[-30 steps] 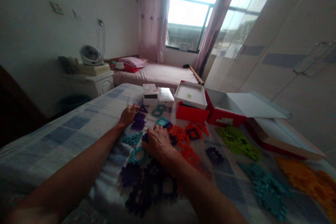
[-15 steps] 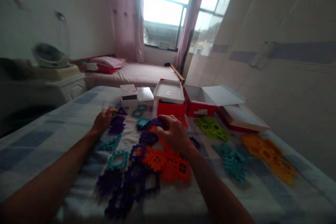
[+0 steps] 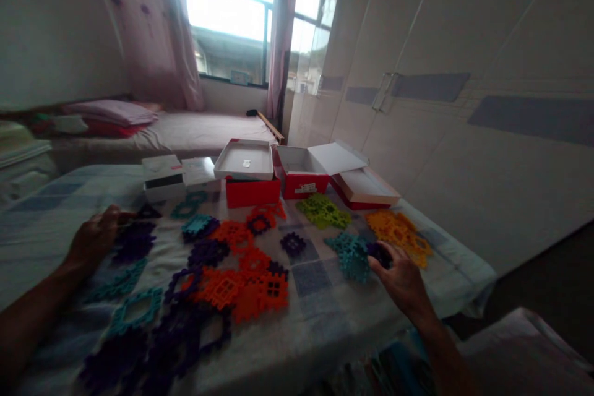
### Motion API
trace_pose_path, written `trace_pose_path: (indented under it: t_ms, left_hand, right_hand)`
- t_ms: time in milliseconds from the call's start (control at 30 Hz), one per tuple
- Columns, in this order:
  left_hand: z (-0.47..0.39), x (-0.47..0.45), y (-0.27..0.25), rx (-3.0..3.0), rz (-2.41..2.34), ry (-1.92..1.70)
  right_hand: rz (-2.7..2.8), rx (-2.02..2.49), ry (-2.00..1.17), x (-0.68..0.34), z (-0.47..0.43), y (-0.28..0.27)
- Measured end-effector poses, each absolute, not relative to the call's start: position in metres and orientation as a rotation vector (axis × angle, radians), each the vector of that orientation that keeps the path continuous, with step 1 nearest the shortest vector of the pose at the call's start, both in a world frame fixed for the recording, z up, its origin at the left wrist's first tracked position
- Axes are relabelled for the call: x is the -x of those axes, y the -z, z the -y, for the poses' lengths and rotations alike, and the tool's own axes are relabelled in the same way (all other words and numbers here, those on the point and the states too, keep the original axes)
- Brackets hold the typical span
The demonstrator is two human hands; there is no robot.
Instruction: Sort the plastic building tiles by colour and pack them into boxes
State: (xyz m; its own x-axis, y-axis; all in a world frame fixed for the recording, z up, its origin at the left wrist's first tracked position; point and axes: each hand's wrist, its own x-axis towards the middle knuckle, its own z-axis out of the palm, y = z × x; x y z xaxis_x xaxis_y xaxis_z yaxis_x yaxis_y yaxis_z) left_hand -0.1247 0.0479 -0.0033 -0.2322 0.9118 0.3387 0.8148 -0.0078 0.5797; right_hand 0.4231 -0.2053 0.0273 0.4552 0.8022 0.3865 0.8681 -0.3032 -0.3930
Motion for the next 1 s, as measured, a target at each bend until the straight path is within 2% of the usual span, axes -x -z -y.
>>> trace_pose_path:
  t_ms: [233,533,1000]
  left_hand:
    - [-0.044,0.121,-0.003,-1.785,-2.020,-1.084]
    - [-0.048,0.118,0.005,-1.808,-2.013,-1.185]
    - [-0.047,0.116,0.007,-1.791,-1.957,-1.252]
  right_hand:
    - [1.574,1.897,-0.140,-0.346,0.188,-0.052]
    - [2.020,1.572,-0.342,-0.233,0.133,-0.051]
    - [2.407,1.562,-0.038,-0.127,0.020,-0.051]
